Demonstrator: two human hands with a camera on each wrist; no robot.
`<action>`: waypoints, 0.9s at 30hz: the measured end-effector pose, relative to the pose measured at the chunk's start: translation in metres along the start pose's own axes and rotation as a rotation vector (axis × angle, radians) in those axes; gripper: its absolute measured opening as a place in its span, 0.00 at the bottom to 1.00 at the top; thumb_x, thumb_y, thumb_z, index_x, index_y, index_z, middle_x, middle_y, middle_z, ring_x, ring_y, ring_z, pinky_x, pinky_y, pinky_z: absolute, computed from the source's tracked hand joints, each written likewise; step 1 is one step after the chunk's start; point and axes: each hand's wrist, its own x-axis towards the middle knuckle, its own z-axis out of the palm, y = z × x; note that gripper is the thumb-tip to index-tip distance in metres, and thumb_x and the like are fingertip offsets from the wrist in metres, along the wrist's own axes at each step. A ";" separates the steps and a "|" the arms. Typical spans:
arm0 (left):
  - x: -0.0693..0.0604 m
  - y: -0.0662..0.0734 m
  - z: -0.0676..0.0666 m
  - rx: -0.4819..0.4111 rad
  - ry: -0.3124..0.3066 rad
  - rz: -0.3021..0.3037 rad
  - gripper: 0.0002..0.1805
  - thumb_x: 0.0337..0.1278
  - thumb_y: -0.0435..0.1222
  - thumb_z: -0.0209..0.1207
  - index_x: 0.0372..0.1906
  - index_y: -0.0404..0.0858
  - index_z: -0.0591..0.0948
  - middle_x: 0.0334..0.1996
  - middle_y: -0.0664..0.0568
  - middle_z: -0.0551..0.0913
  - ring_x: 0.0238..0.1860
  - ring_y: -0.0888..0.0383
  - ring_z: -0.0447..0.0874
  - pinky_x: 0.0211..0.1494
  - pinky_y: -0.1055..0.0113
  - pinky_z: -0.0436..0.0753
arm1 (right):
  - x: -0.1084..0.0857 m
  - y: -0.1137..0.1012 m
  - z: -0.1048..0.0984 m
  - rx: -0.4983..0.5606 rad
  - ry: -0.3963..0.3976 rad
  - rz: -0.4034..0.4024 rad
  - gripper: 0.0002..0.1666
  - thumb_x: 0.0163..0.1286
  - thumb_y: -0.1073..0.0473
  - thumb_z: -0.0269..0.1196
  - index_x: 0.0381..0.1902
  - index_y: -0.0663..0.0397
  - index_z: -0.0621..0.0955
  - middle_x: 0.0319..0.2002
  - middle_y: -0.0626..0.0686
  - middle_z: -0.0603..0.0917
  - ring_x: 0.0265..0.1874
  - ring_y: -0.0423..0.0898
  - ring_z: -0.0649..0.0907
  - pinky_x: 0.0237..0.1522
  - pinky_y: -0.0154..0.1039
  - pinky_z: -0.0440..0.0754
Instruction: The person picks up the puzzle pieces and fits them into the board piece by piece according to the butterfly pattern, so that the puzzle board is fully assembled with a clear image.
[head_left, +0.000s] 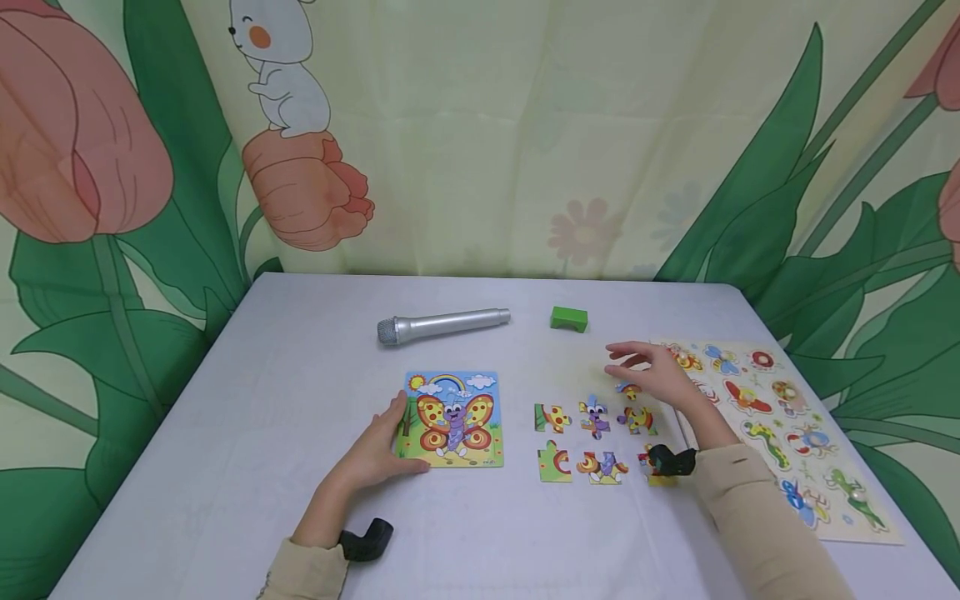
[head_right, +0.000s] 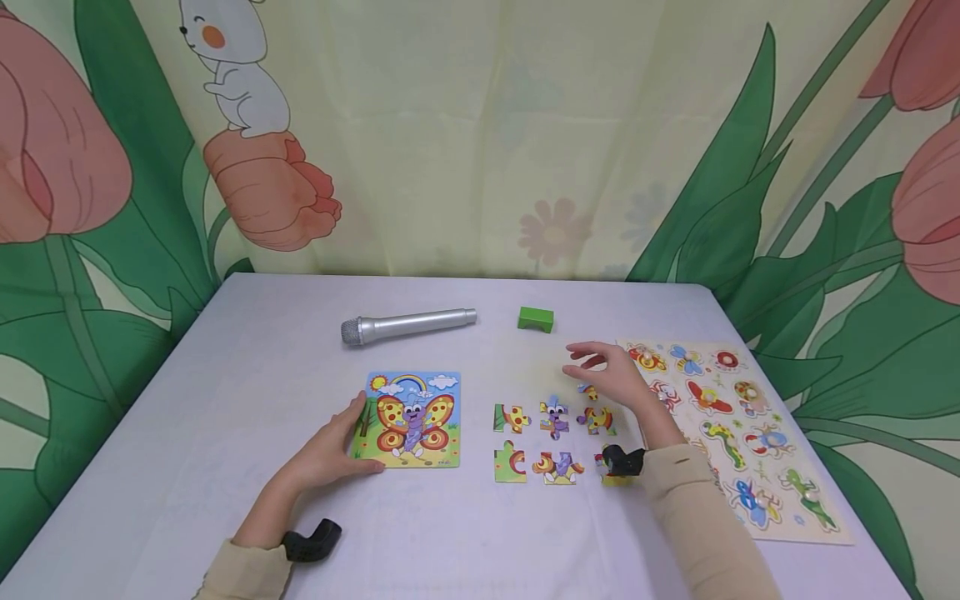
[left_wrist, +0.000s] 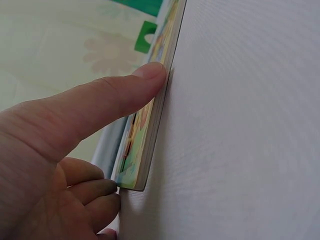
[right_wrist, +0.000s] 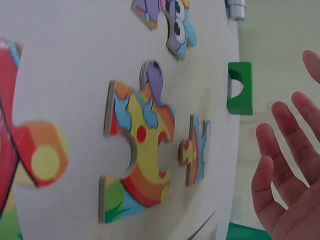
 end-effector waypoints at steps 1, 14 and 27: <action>0.000 0.000 0.000 0.000 -0.001 -0.001 0.61 0.33 0.44 0.73 0.69 0.28 0.47 0.69 0.36 0.48 0.69 0.43 0.44 0.70 0.50 0.43 | 0.000 0.004 -0.002 -0.003 -0.005 0.011 0.32 0.60 0.45 0.62 0.57 0.60 0.74 0.52 0.61 0.77 0.47 0.56 0.75 0.37 0.42 0.79; 0.001 0.000 0.000 -0.011 0.000 -0.010 0.61 0.33 0.44 0.73 0.70 0.30 0.46 0.69 0.37 0.48 0.70 0.44 0.44 0.70 0.50 0.44 | 0.000 0.031 -0.018 -0.008 -0.105 0.100 0.30 0.60 0.57 0.64 0.57 0.65 0.73 0.53 0.65 0.75 0.45 0.57 0.74 0.40 0.39 0.76; 0.001 -0.001 0.000 -0.003 -0.003 -0.012 0.61 0.33 0.44 0.73 0.70 0.30 0.46 0.69 0.37 0.48 0.70 0.44 0.43 0.70 0.51 0.44 | 0.004 0.041 -0.018 -0.030 -0.129 0.175 0.31 0.53 0.63 0.69 0.56 0.62 0.74 0.54 0.64 0.74 0.47 0.56 0.72 0.44 0.43 0.74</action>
